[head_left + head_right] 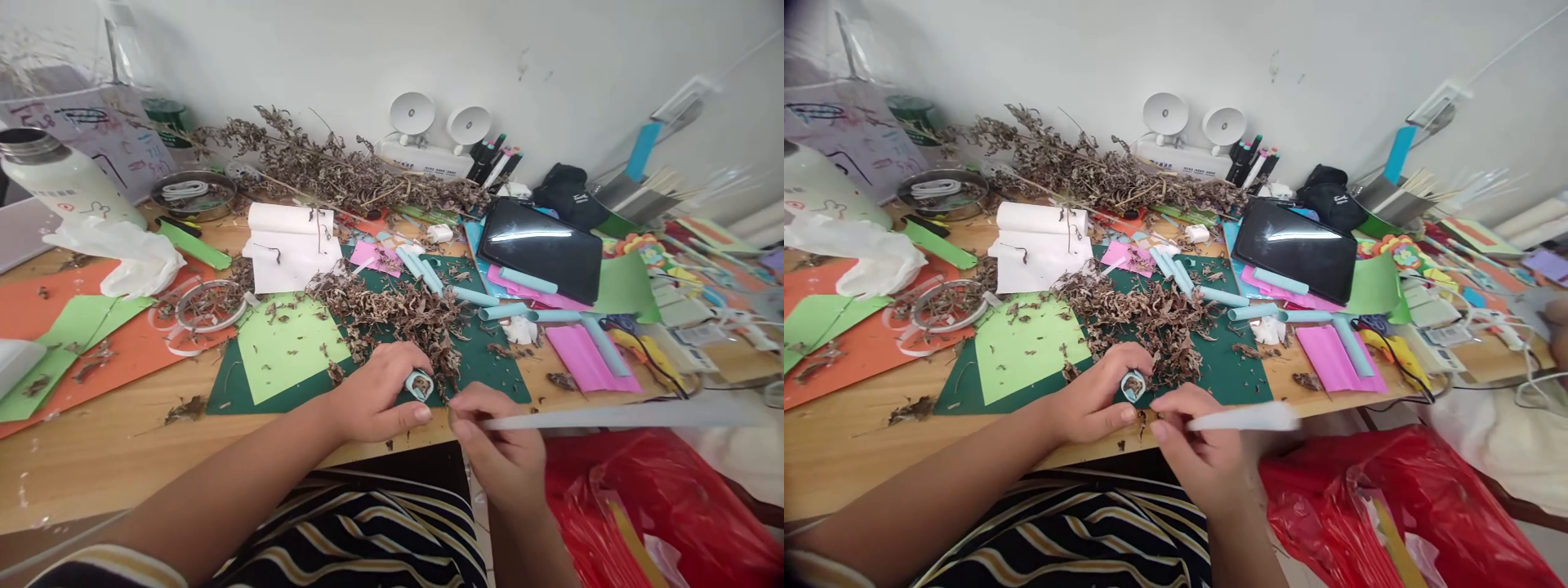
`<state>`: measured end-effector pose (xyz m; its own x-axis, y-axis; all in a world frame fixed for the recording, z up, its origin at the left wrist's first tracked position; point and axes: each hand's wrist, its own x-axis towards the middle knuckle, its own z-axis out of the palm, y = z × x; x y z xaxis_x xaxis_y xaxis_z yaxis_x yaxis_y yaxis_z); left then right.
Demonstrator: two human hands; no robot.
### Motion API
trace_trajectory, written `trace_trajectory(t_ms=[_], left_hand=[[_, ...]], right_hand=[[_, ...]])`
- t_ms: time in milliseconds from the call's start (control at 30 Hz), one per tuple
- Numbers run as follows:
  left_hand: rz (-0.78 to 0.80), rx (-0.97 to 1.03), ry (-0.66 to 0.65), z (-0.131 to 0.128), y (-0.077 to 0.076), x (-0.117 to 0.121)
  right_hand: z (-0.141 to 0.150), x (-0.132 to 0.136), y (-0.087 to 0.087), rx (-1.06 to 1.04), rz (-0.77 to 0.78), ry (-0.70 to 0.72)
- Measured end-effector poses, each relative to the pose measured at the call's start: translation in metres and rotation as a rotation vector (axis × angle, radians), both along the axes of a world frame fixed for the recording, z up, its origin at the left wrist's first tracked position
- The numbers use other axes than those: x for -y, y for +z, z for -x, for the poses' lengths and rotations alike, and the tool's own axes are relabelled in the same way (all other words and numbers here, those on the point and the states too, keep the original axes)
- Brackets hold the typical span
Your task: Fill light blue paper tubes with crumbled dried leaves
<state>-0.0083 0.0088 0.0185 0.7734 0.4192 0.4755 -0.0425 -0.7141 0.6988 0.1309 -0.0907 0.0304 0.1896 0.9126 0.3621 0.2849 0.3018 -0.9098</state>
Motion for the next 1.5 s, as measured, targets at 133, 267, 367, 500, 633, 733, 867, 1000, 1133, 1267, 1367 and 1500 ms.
trace_trajectory(t_ms=[133, 267, 367, 500, 633, 733, 867, 1000, 1133, 1267, 1367, 1500], left_hand=[[-0.095, -0.002, 0.043, -0.001, -0.003, 0.001], [-0.099, -0.004, 0.037, -0.002, -0.005, 0.002], [-0.032, 0.014, -0.006, -0.002, -0.005, 0.005], [0.093, 0.003, -0.023, -0.003, -0.002, 0.011], [0.202, -0.102, 0.025, -0.007, -0.001, 0.015], [0.261, -0.154, 0.045, -0.010, -0.002, 0.017], [0.325, -0.131, 0.047, -0.012, -0.004, 0.016], [0.359, -0.147, 0.060, -0.012, -0.004, 0.015], [0.363, -0.214, 0.066, -0.013, -0.002, 0.015], [0.323, -0.224, 0.055, -0.014, -0.002, 0.015], [0.291, -0.213, 0.027, -0.014, -0.004, 0.015], [0.271, -0.233, 0.038, -0.013, -0.005, 0.016]], right_hand=[[0.002, -0.003, -0.005, -0.186, -0.022, 0.062], [0.006, -0.007, 0.003, -0.506, -0.098, 0.059], [0.005, -0.009, 0.011, -0.588, -0.169, 0.041], [0.000, -0.011, 0.025, -0.606, -0.222, 0.041], [0.002, -0.015, 0.045, -0.703, -0.277, 0.094], [0.012, -0.020, 0.057, -0.724, -0.299, 0.165], [0.024, -0.028, 0.060, -0.641, -0.282, 0.239], [0.026, -0.035, 0.055, -0.709, -0.238, 0.268], [0.028, -0.038, 0.050, -0.773, -0.191, 0.291], [0.033, -0.037, 0.048, -0.702, -0.228, 0.281], [0.036, -0.035, 0.046, -0.668, -0.215, 0.305], [0.037, -0.033, 0.043, -0.659, -0.196, 0.322]])
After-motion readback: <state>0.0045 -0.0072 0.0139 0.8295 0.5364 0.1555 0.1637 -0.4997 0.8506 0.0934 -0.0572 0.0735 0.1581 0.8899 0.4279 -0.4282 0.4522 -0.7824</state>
